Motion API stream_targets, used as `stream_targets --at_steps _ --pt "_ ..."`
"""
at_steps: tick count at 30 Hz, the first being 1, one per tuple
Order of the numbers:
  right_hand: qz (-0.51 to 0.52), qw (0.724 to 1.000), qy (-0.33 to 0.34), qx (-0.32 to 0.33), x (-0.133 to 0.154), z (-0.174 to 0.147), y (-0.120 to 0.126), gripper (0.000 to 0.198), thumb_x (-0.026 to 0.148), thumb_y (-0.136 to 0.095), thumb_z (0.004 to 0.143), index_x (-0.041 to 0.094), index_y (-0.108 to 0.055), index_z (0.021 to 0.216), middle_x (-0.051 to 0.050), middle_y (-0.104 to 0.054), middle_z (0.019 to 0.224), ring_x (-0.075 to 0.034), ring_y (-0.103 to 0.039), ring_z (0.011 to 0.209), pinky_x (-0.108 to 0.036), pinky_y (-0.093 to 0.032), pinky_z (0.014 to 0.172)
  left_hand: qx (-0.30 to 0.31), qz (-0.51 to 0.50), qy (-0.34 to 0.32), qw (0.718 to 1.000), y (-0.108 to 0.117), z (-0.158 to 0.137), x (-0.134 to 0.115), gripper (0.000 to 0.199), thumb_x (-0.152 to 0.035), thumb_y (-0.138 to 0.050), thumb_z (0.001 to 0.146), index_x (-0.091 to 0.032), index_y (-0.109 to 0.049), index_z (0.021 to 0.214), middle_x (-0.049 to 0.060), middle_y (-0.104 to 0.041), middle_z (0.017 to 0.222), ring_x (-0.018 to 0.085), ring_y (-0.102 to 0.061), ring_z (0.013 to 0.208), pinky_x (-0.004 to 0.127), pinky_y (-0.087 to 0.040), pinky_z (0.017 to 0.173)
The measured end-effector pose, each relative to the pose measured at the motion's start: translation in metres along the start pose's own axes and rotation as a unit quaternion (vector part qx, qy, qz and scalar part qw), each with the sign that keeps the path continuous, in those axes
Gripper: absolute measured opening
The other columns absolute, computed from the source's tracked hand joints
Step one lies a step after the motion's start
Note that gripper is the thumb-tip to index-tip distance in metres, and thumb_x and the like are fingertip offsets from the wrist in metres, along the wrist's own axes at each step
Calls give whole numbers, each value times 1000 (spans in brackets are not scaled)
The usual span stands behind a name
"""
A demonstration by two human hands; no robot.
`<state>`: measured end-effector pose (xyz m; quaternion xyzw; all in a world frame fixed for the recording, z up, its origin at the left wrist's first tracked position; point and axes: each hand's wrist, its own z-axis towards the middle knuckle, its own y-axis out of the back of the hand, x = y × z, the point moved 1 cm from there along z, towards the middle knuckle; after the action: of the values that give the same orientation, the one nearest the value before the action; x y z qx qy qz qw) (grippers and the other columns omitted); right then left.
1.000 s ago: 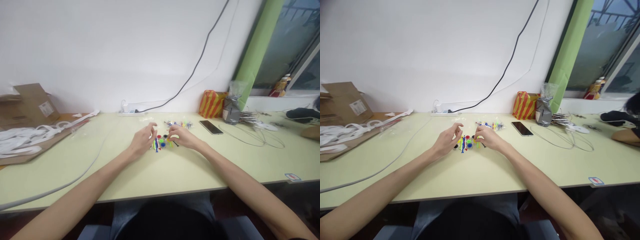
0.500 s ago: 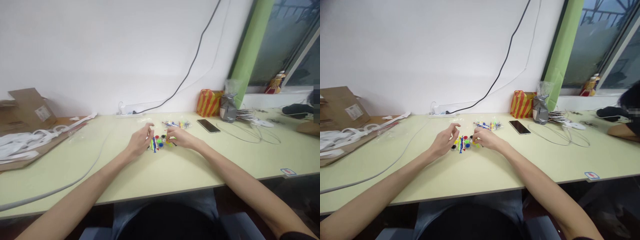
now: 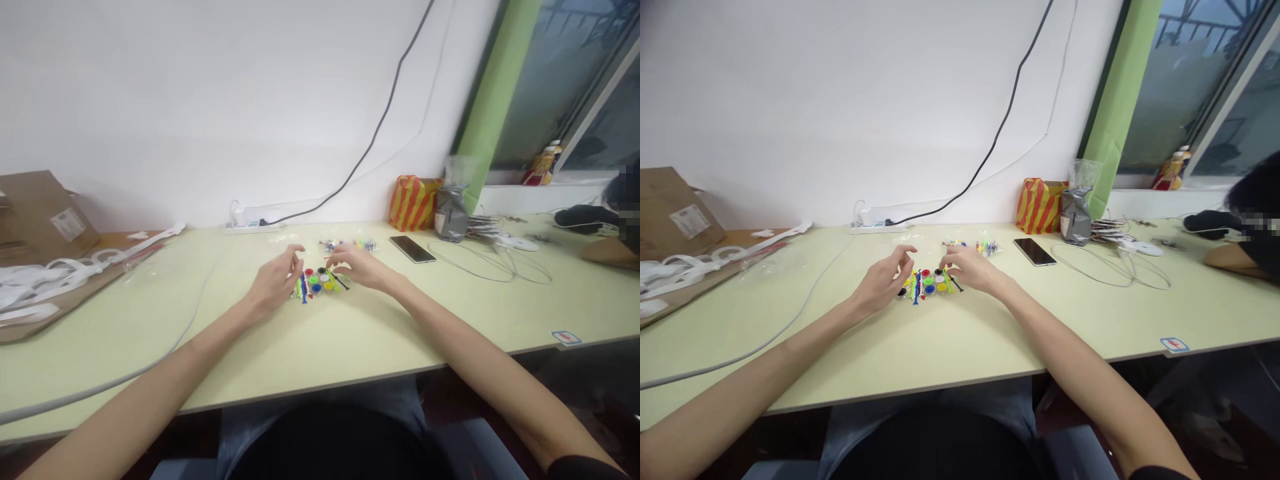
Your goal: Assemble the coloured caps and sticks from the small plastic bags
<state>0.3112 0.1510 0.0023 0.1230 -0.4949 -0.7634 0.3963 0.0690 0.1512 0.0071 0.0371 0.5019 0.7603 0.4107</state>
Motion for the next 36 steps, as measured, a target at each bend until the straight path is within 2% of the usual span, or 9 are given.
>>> stream_targets --at_steps 4,7,11,14,21,25,30,33,36 --pt "-70 989 -106 -71 -28 -6 10 21 9 -56 94 18 -74 100 -11 -65 100 -24 -57 99 -35 -42 88 10 -7 -5 1000 1 -1 0 30 -38 -34 103 -26 -44 128 -3 -60 83 15 -57 70 28 -41 70" --pt "-97 981 -155 -71 -47 -11 8 25 10 -55 95 19 -72 111 -12 -66 107 -25 -56 103 -36 -42 91 15 -6 -2 1000 0 -1 1 31 -37 -33 103 -26 -44 129 -3 -60 84 15 -57 69 29 -42 70" --pt "-104 984 -141 -23 -57 -11 -9 33 9 -50 96 20 -70 120 -12 -66 119 -25 -56 111 -35 -41 95 13 0 -3 1000 0 0 2 32 -37 -33 102 -26 -44 130 -2 -61 84 15 -58 68 29 -43 71" --pt "-107 987 -119 17 -58 -4 -21 36 7 -49 95 21 -70 121 -11 -68 116 -25 -57 109 -34 -40 93 11 1 -5 1000 1 0 2 32 -36 -34 102 -26 -44 130 -2 -61 83 15 -58 68 29 -43 70" --pt "-44 986 -162 13 -62 5 -23 3 17 -68 88 18 -71 88 -6 -71 90 -21 -60 92 -29 -41 83 16 -2 -6 1000 0 0 1 33 -35 -34 101 -26 -44 131 -2 -60 83 16 -58 69 29 -43 70" --pt "-14 981 -194 2 -60 -1 -21 11 12 -67 87 17 -69 96 -4 -69 84 -17 -59 78 -26 -40 74 20 2 -10 1000 0 0 2 34 -36 -34 101 -25 -44 131 -1 -61 84 16 -58 71 28 -43 69" --pt "-1 983 -170 -69 -51 1 -15 25 7 -56 90 18 -70 107 -7 -67 100 -19 -61 89 -27 -40 78 23 0 -15 1000 2 0 0 36 -37 -34 100 -24 -46 132 -1 -62 85 16 -58 72 29 -44 69" --pt "96 979 -138 -115 -30 4 -8 18 15 -55 93 19 -65 106 -5 -67 94 -17 -60 82 -27 -43 77 40 -1 -26 999 0 0 -2 38 -41 -37 101 -24 -49 132 1 -64 90 18 -61 80 31 -46 75" --pt "235 962 -92 -106 2 7 -5 13 24 -55 94 20 -55 107 -2 -66 90 -16 -61 80 -27 -46 75 39 -9 -55 998 -2 -1 -4 43 -47 -41 101 -23 -49 136 4 -65 99 20 -62 90 34 -46 83"
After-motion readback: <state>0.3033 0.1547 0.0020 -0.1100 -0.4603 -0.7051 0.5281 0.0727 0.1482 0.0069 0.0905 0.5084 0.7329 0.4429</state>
